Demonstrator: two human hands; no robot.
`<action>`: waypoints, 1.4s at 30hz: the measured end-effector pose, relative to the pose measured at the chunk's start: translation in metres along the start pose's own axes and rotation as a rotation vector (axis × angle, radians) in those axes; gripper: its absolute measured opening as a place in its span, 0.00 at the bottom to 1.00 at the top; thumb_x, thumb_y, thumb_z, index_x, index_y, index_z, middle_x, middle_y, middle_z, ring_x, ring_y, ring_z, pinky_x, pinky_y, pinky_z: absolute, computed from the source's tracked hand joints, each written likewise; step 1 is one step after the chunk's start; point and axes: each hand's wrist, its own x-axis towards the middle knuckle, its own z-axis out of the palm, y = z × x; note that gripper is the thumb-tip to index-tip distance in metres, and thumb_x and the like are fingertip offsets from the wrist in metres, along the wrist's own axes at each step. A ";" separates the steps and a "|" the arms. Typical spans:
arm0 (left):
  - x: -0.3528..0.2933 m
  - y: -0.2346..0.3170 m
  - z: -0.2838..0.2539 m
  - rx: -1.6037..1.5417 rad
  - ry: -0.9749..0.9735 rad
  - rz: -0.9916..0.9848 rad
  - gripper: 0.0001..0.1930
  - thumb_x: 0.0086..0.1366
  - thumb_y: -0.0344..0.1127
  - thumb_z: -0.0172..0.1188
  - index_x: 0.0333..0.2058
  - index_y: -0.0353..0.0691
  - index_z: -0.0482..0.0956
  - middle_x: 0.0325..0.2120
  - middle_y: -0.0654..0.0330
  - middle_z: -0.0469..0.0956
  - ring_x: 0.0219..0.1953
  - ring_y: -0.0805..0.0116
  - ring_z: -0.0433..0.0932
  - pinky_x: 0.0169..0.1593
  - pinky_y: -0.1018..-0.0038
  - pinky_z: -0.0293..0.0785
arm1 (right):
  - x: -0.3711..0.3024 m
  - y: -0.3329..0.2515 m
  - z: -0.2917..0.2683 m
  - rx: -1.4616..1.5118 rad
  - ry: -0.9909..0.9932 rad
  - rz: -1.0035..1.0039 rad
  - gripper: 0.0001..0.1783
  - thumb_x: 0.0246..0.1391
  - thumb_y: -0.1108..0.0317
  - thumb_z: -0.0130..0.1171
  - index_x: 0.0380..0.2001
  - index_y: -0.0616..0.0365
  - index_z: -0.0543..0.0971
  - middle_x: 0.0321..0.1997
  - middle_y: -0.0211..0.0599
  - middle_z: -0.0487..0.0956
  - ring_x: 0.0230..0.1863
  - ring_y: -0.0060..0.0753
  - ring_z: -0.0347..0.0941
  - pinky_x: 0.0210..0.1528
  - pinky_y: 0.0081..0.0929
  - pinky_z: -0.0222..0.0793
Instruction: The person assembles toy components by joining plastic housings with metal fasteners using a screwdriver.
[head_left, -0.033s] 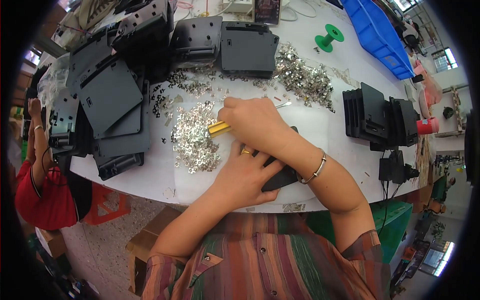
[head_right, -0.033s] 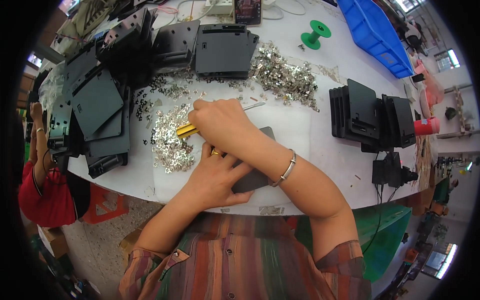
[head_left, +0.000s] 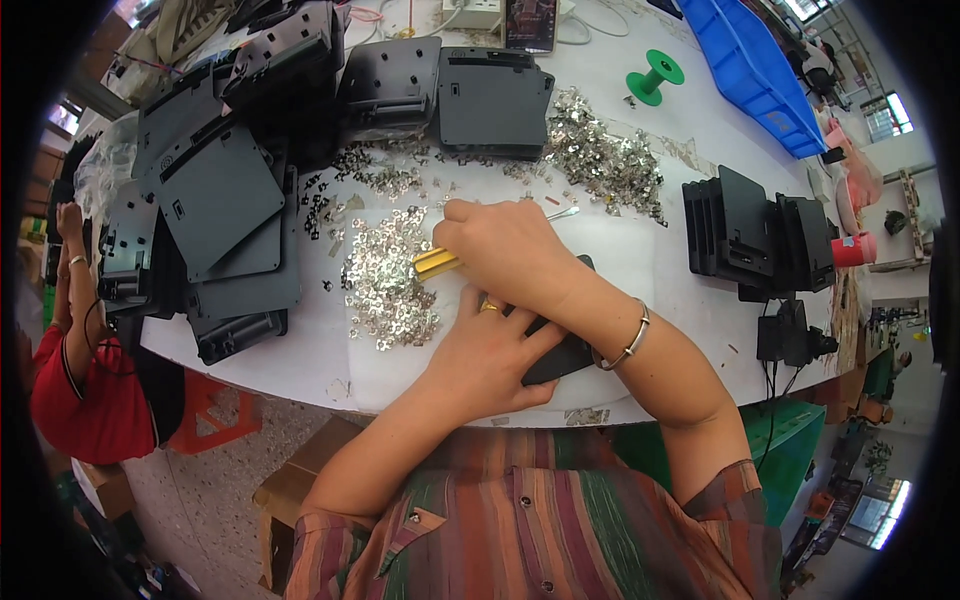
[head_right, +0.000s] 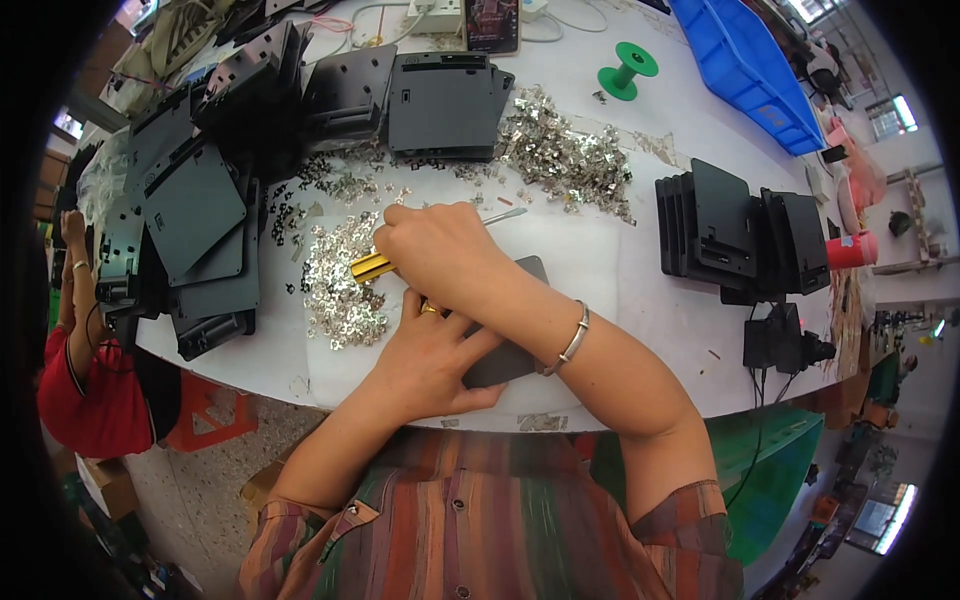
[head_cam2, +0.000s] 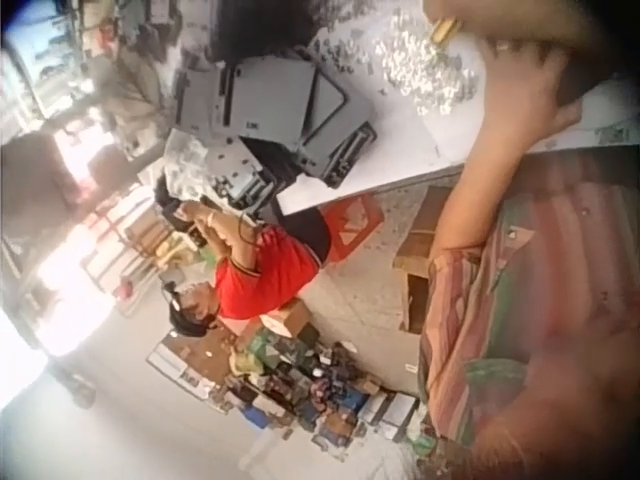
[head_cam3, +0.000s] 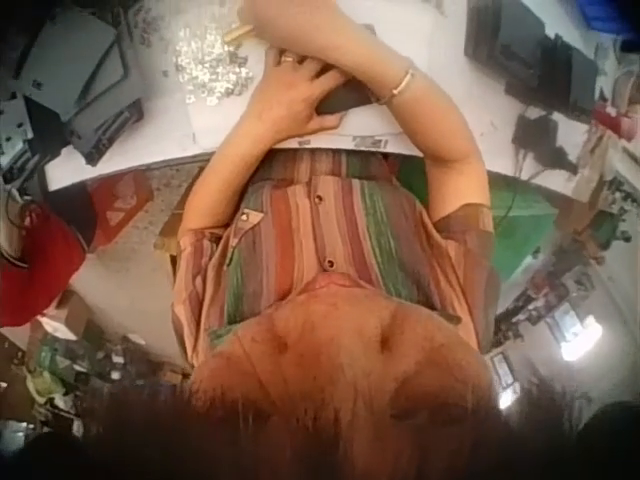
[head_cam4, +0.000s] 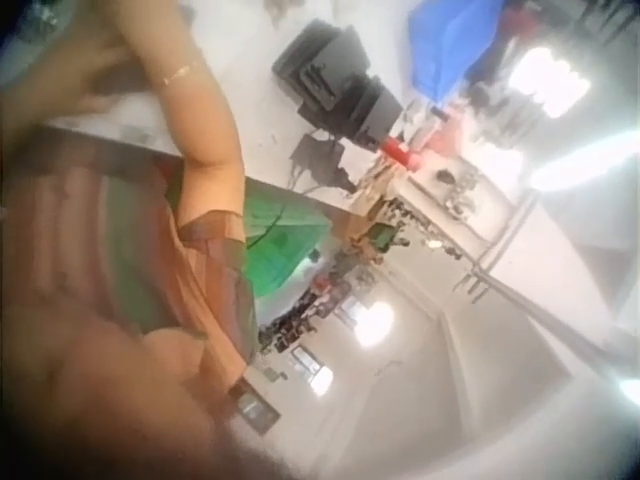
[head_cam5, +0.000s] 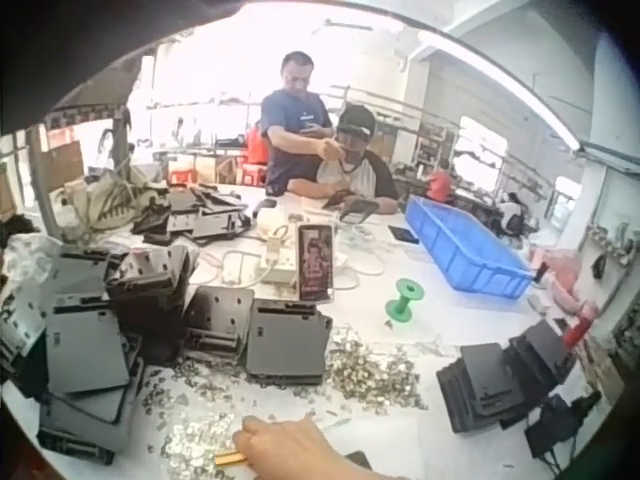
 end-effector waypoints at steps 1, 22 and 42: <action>0.000 0.000 0.000 -0.001 -0.012 -0.012 0.37 0.48 0.51 0.73 0.58 0.50 0.77 0.54 0.52 0.72 0.59 0.46 0.68 0.59 0.44 0.60 | -0.001 0.000 0.001 0.015 0.037 -0.011 0.05 0.49 0.68 0.65 0.29 0.54 0.81 0.36 0.33 0.78 0.32 0.45 0.82 0.32 0.42 0.76; 0.001 0.002 0.001 -0.031 -0.052 -0.075 0.37 0.49 0.51 0.72 0.59 0.50 0.78 0.58 0.52 0.73 0.64 0.42 0.66 0.68 0.36 0.50 | -0.004 -0.008 -0.014 0.085 0.002 0.022 0.14 0.46 0.61 0.72 0.34 0.54 0.81 0.38 0.33 0.81 0.35 0.45 0.82 0.34 0.42 0.77; -0.002 0.017 -0.032 -0.921 0.270 -0.690 0.10 0.73 0.36 0.58 0.47 0.35 0.77 0.39 0.57 0.83 0.39 0.70 0.81 0.45 0.72 0.74 | -0.055 0.019 -0.046 0.255 0.410 -0.246 0.13 0.45 0.62 0.71 0.33 0.49 0.79 0.29 0.26 0.76 0.25 0.34 0.77 0.25 0.28 0.72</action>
